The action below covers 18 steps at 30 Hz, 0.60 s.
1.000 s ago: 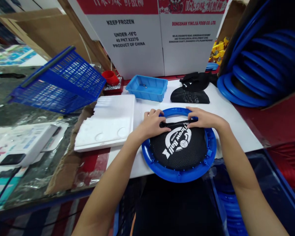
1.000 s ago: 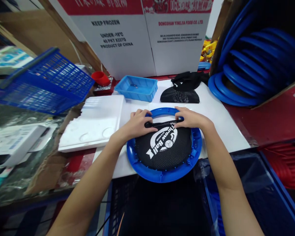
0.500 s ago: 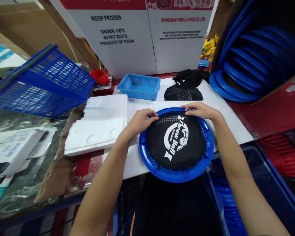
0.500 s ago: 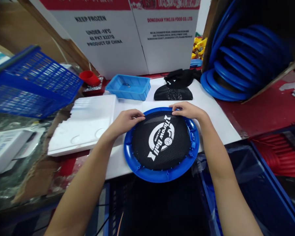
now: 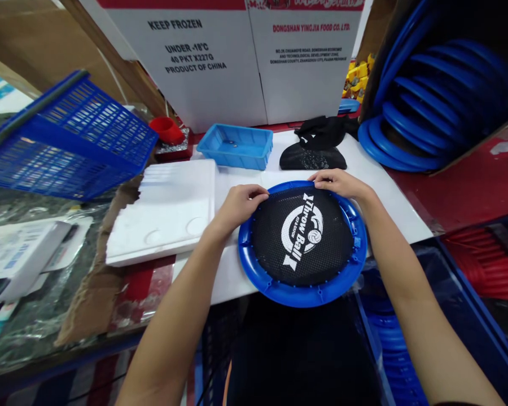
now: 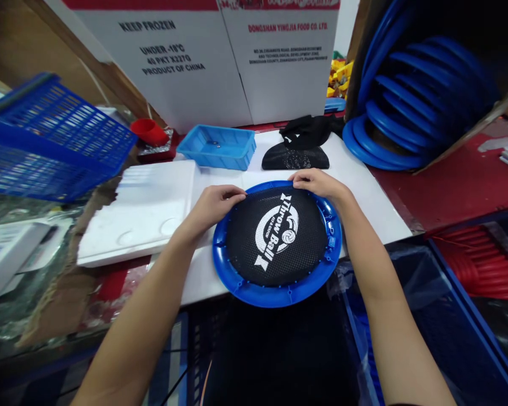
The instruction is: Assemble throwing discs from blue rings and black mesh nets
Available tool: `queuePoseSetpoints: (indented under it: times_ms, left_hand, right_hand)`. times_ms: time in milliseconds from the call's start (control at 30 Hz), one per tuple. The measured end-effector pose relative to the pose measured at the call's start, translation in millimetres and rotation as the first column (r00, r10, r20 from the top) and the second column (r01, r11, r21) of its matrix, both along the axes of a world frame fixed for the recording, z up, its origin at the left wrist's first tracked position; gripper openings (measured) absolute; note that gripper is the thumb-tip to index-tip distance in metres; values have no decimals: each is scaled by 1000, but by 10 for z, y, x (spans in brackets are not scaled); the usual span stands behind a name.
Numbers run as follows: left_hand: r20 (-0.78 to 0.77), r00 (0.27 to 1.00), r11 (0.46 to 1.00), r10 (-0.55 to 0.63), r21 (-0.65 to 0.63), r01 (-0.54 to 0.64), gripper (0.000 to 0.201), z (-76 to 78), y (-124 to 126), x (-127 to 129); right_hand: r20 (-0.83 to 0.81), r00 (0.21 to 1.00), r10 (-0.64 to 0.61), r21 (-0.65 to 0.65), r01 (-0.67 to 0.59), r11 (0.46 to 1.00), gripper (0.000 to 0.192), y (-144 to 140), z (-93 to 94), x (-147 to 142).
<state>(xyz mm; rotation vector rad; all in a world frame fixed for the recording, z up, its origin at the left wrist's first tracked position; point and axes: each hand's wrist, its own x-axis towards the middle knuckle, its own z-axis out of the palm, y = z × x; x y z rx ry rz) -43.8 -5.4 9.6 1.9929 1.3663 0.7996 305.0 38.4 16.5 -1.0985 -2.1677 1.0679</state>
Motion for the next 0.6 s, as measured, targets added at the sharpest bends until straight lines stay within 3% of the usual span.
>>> queuePoseSetpoints:
  times_ms: [233,400,600]
  left_hand:
    - [146,988,996,54,-77,-43,38,-11,0,-4]
    - [148,986,995,76,-76,-65,31,-40,0,15]
    - [78,995,998,70,-8,-69,22,-49,8,21]
  right_hand:
    - [-39,998,51,-44,-52,998,26,84,-55,52]
    - [-50,994,100,-92,-105,990,30,95,-22,110]
    - [-43,997,68,-63,-71,995,31,82,-29,78]
